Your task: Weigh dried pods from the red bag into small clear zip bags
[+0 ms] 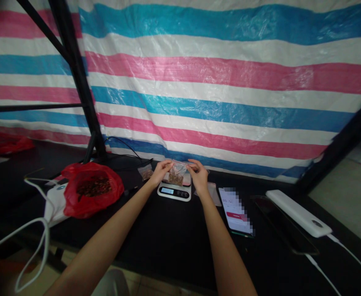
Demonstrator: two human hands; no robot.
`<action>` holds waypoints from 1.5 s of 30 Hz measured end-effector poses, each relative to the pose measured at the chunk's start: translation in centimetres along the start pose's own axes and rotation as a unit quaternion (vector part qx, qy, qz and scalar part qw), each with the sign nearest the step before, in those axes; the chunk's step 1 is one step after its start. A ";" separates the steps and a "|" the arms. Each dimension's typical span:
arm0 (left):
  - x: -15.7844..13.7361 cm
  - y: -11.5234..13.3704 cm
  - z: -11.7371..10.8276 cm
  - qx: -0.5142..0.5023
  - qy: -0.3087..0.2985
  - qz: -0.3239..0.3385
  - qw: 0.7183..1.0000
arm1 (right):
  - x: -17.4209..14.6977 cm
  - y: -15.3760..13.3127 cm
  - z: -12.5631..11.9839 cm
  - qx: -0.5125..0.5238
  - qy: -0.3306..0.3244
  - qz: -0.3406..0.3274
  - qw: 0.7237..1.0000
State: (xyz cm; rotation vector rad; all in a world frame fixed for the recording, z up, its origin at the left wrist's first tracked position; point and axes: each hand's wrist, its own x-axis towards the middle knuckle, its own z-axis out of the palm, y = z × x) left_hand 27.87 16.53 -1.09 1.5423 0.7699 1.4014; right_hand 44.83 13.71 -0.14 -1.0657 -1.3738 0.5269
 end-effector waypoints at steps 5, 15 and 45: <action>-0.2 -0.1 0.1 0.020 0.024 0.004 1.000 | 0.0 1.0 0.1 -0.055 -0.037 0.033 0.997; -0.3 -0.3 0.4 0.045 0.053 0.030 0.997 | -0.1 0.3 0.5 -0.035 -0.006 0.036 0.999; -1.0 -0.3 1.4 0.092 0.072 0.056 0.992 | -0.7 0.2 1.0 -0.003 -0.008 0.008 1.000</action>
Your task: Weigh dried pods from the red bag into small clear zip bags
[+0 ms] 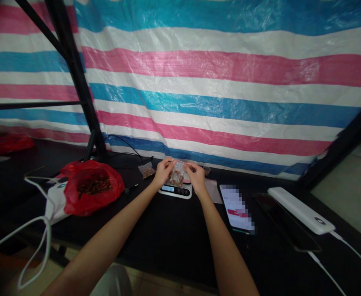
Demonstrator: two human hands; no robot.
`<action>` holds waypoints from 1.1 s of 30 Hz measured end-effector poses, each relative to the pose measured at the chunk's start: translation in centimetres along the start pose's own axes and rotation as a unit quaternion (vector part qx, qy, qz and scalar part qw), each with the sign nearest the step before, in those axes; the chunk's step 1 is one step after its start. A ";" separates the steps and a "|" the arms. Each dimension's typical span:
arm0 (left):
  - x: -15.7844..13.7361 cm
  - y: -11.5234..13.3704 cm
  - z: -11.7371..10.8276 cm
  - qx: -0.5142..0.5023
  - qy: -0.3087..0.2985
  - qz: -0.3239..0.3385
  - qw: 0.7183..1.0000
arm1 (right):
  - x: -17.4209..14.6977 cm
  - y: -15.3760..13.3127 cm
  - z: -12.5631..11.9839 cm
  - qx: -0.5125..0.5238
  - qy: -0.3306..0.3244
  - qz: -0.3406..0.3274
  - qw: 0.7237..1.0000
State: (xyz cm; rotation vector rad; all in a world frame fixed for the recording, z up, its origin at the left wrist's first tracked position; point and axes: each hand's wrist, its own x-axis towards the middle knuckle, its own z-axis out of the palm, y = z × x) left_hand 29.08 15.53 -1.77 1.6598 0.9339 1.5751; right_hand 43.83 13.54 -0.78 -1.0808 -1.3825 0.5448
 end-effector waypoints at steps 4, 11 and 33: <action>0.1 0.3 -0.1 -0.018 -0.004 -0.003 1.000 | 0.0 0.0 -0.1 -0.004 -0.007 -0.005 1.000; -0.1 0.8 0.0 0.002 -0.003 0.004 1.000 | -0.1 -0.1 0.0 -0.022 0.003 -0.011 1.000; -0.3 0.9 0.1 0.029 0.005 0.011 1.000 | -0.2 -0.1 0.1 -0.024 0.004 -0.013 1.000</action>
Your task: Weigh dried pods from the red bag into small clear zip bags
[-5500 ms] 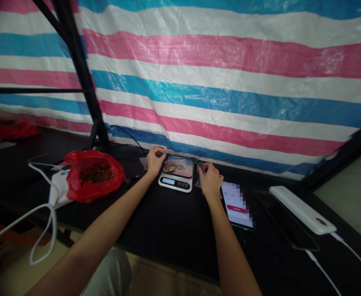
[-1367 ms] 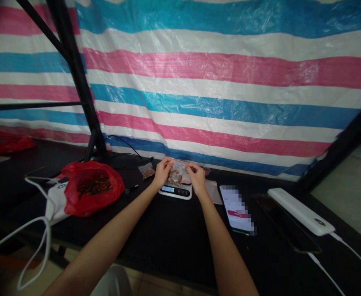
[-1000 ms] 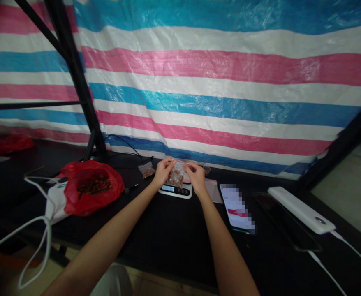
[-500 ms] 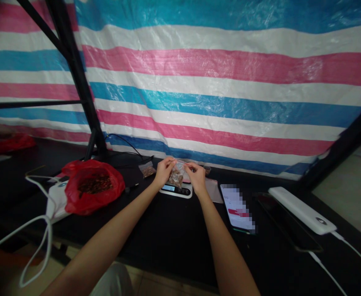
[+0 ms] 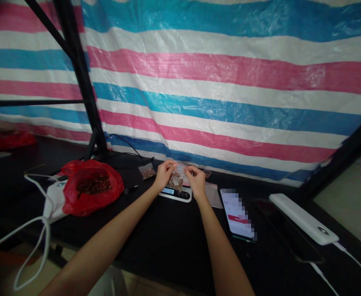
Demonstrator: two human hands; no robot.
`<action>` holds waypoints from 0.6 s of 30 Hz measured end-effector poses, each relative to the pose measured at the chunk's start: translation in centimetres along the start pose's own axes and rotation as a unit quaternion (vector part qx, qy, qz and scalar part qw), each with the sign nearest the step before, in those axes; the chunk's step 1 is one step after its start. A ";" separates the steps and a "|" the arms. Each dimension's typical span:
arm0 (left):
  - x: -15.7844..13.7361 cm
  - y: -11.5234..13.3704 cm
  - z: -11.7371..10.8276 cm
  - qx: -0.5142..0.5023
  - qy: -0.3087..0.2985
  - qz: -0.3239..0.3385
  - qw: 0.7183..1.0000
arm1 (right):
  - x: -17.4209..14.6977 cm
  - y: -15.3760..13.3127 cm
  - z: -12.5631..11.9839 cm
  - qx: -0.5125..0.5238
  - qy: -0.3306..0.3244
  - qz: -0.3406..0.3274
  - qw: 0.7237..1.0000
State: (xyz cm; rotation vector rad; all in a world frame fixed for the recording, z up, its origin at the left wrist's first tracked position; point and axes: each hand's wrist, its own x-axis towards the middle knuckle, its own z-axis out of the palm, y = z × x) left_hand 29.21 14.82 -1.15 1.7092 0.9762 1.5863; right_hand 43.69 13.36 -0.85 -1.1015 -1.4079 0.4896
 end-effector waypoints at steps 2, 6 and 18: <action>0.0 0.0 -0.1 0.006 0.007 -0.004 1.000 | 0.0 0.0 0.3 0.024 -0.008 0.015 1.000; 0.0 0.3 -0.7 0.025 0.063 -0.002 0.998 | 0.0 0.0 1.2 0.121 0.017 0.096 0.988; 1.2 -1.8 -2.4 0.076 0.239 -0.019 0.968 | -0.5 -0.4 -1.5 -0.349 0.068 0.104 0.929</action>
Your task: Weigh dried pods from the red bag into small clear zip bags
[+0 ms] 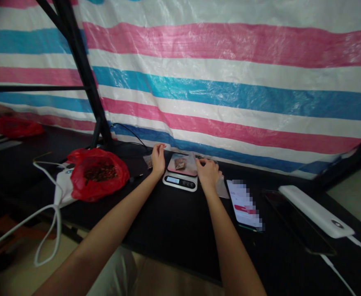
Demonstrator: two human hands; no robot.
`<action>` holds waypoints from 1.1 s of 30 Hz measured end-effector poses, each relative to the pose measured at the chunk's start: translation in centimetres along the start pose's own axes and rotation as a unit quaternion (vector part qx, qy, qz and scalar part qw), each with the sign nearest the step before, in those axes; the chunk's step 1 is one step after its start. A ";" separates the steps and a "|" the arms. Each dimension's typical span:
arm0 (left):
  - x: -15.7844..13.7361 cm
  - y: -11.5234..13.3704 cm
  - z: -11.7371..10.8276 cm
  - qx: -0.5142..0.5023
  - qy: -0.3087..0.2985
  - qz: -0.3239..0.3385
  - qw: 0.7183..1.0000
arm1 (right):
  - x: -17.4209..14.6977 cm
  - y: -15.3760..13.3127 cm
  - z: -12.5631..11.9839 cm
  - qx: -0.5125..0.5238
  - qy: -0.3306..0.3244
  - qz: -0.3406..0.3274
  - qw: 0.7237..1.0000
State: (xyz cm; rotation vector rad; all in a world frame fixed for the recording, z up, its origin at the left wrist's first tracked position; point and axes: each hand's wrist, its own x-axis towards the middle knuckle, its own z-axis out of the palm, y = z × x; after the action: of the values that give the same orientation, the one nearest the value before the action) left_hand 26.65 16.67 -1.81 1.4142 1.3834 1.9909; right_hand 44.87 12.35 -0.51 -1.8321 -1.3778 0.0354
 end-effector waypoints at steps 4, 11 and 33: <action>0.4 -0.7 -0.2 0.008 0.008 -0.008 1.000 | 0.0 -0.2 -0.7 -0.045 -0.001 0.020 0.999; 1.0 -2.5 -0.3 -0.002 0.026 -0.041 0.999 | 0.2 0.1 -0.3 -0.028 -0.017 0.050 0.998; -0.1 -2.3 -0.2 0.076 -0.068 0.069 0.992 | 1.0 0.6 -0.9 -0.081 -0.064 0.076 0.992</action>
State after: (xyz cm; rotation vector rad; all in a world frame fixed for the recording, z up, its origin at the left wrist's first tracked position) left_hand 25.96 17.60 -3.76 1.7215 1.4379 1.8626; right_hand 46.16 12.64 0.15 -2.0999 -1.3580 0.1248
